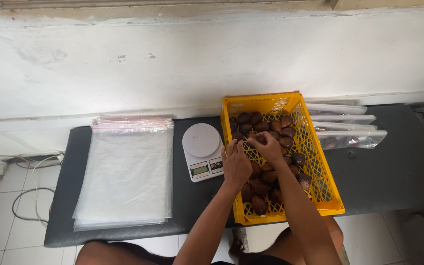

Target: The person weighs two brown fruits on a digital scale, places them into a clear plastic bag, and uses a white cylindrical tool to roll and seal the bag. The sealed bag is set aside, and the process is repeated with another pair of fruits.

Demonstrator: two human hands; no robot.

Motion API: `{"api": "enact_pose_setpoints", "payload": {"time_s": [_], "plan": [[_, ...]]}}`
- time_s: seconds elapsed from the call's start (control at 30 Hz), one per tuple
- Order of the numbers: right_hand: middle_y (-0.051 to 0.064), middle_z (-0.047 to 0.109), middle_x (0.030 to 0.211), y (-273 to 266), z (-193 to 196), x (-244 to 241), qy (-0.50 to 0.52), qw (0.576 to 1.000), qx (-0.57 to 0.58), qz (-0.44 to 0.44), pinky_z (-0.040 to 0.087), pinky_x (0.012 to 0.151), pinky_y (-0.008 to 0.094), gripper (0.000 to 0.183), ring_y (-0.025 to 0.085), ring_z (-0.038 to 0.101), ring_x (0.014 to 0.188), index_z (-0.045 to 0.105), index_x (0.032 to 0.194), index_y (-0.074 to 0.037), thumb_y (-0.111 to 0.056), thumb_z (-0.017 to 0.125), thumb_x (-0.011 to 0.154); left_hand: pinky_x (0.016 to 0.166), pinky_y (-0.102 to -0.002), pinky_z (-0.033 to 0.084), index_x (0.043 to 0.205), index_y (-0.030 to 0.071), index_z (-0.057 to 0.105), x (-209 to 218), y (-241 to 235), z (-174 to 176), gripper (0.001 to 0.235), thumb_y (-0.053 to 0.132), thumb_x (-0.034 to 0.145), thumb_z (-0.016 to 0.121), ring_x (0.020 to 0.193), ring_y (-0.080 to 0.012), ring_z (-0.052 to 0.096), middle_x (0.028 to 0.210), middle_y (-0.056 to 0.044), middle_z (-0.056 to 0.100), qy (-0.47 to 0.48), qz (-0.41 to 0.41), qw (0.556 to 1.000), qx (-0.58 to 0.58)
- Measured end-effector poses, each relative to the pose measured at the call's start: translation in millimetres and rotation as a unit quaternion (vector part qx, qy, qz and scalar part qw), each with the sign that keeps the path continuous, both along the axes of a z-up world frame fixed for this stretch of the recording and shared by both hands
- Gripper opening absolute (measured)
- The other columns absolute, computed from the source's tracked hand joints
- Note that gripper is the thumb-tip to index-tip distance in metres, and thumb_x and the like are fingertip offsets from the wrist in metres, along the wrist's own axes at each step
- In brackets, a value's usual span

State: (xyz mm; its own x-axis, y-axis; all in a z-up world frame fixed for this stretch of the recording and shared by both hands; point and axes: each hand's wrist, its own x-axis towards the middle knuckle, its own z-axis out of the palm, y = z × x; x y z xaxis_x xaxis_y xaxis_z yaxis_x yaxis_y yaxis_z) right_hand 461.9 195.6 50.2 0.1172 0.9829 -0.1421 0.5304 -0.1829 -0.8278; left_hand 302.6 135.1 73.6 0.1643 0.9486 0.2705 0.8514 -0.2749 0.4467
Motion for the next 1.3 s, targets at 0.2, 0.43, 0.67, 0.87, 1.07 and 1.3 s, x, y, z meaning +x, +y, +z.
{"api": "enact_pose_setpoints", "payload": {"time_s": [0.2, 0.43, 0.67, 0.87, 1.07, 1.3], "plan": [[0.010, 0.067, 0.081, 6.4, -17.1, 10.2, 0.246, 0.966, 0.009, 0.076, 0.055, 0.077, 0.036, 0.032, 0.019, 0.063, 0.084, 0.073, 0.100, -0.006, -0.038, 0.073, 0.101, 0.117, -0.058, 0.024, 0.146, 0.004, 0.042, 1.7, 2.6, -10.5, 0.067, 0.049, 0.100, 0.061, 0.146, -0.0253, 0.036, 0.123, -0.014, 0.067, -0.052, 0.007, 0.999, -0.001], [0.009, 0.054, 0.069, -0.5, -16.4, 2.3, 0.233, 0.957, 0.039, 0.171, 0.046, 0.066, 0.037, 0.031, 0.016, 0.052, 0.072, 0.059, 0.093, -0.008, -0.036, 0.066, 0.105, 0.115, -0.060, 0.031, 0.139, 0.007, 0.052, -4.8, 0.3, -9.8, 0.051, 0.044, 0.105, 0.060, 0.139, -0.0282, 0.048, 0.110, -0.012, 0.069, -0.110, 0.015, 0.993, 0.045], [0.017, 0.071, 0.082, -10.4, 2.0, 2.9, 0.120, 0.977, 0.092, 0.148, 0.056, 0.074, 0.048, 0.048, 0.029, 0.070, 0.077, 0.070, 0.101, -0.005, -0.046, 0.049, 0.113, 0.096, -0.048, 0.052, 0.133, 0.004, 0.058, -46.2, 28.0, -31.1, 0.052, 0.028, 0.092, 0.079, 0.113, -0.0349, 0.059, 0.115, -0.016, 0.053, -0.459, 0.124, 0.878, -0.049], [0.019, 0.065, 0.072, -10.0, 10.2, -2.6, -0.036, 0.976, 0.084, 0.195, 0.050, 0.059, 0.049, 0.051, 0.031, 0.063, 0.063, 0.070, 0.095, -0.003, -0.048, 0.051, 0.112, 0.081, -0.045, 0.058, 0.128, 0.008, 0.047, -105.9, 56.7, -78.6, 0.055, 0.033, 0.091, 0.080, 0.101, -0.0321, 0.070, 0.113, -0.019, 0.065, -0.435, 0.270, 0.849, -0.131], [0.019, 0.067, 0.080, -18.5, 33.3, -3.5, -0.083, 0.976, 0.074, 0.185, 0.054, 0.063, 0.050, 0.042, 0.034, 0.067, 0.072, 0.071, 0.099, -0.003, -0.041, 0.056, 0.109, 0.086, -0.046, 0.061, 0.128, 0.007, 0.053, -136.5, 84.4, -103.7, 0.045, 0.027, 0.094, 0.076, 0.110, -0.0350, 0.064, 0.117, -0.017, 0.055, -0.337, 0.272, 0.889, -0.150], [0.019, 0.068, 0.086, -18.6, 38.2, 5.9, -0.123, 0.972, 0.061, 0.189, 0.056, 0.066, 0.050, 0.043, 0.037, 0.071, 0.083, 0.069, 0.104, -0.003, -0.044, 0.055, 0.109, 0.083, -0.044, 0.062, 0.122, 0.004, 0.057, -139.2, 118.5, -107.6, 0.048, 0.036, 0.092, 0.077, 0.105, -0.0331, 0.068, 0.107, -0.019, 0.063, -0.290, 0.290, 0.900, -0.150]]}}
